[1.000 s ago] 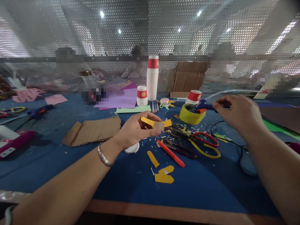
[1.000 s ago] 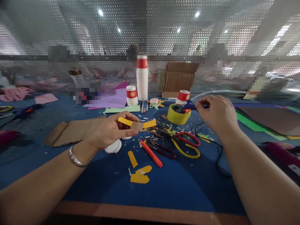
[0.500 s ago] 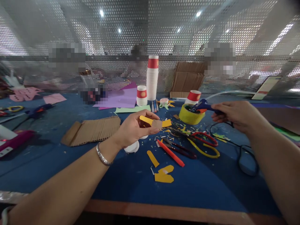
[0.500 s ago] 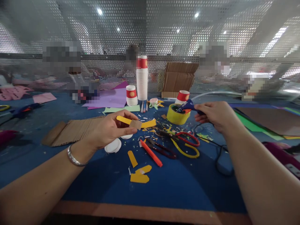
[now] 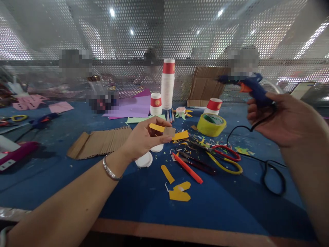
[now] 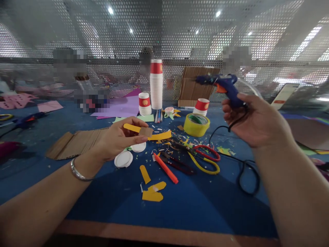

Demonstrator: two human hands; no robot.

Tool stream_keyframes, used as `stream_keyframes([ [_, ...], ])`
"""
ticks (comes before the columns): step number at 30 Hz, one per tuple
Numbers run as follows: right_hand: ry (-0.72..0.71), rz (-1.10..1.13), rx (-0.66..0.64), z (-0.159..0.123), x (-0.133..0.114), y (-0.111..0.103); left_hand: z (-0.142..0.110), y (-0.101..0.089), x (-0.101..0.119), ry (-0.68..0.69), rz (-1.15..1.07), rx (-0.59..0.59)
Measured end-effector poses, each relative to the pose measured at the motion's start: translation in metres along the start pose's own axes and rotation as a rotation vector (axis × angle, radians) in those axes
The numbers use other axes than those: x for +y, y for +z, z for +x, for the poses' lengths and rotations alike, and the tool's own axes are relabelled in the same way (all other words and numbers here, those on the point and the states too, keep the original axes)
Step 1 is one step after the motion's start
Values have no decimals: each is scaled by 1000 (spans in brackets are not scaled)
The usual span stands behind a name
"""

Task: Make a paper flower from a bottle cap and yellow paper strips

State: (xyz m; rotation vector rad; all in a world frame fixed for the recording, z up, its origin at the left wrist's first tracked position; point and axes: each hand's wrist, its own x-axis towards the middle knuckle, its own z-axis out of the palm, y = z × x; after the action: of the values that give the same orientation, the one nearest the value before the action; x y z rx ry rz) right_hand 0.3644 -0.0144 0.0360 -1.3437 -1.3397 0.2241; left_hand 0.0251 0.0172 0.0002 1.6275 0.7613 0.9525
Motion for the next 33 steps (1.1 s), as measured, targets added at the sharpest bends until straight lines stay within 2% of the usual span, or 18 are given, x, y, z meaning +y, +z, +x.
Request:
stream_keyframes([
  [2,285,342,-62,-4,-13,1,0,0,1,-6,-7,4],
  [3,384,447,-81,-7,-18,2,0,0,1,-9,-7,5],
  [4,455,502,-104,-10,-23,4,0,0,1,-11,-5,5],
  [6,510,516,-163,-16,-28,8,0,-1,1,-10,1,3],
  [12,374,501,-409,-32,-20,20,1,-3,1,-11,-19,3],
  [18,374,504,-635,-49,-24,31,1,-3,0,-18,-15,33],
  [22,328,360,-661,-57,-33,39,1,-4,0,-28,-20,15],
  [28,123,13,-627,-58,-31,43,-1,-4,3,-54,-76,-32],
  [33,87,-154,-582,-59,-35,47,-1,-6,2,-59,-110,-55],
])
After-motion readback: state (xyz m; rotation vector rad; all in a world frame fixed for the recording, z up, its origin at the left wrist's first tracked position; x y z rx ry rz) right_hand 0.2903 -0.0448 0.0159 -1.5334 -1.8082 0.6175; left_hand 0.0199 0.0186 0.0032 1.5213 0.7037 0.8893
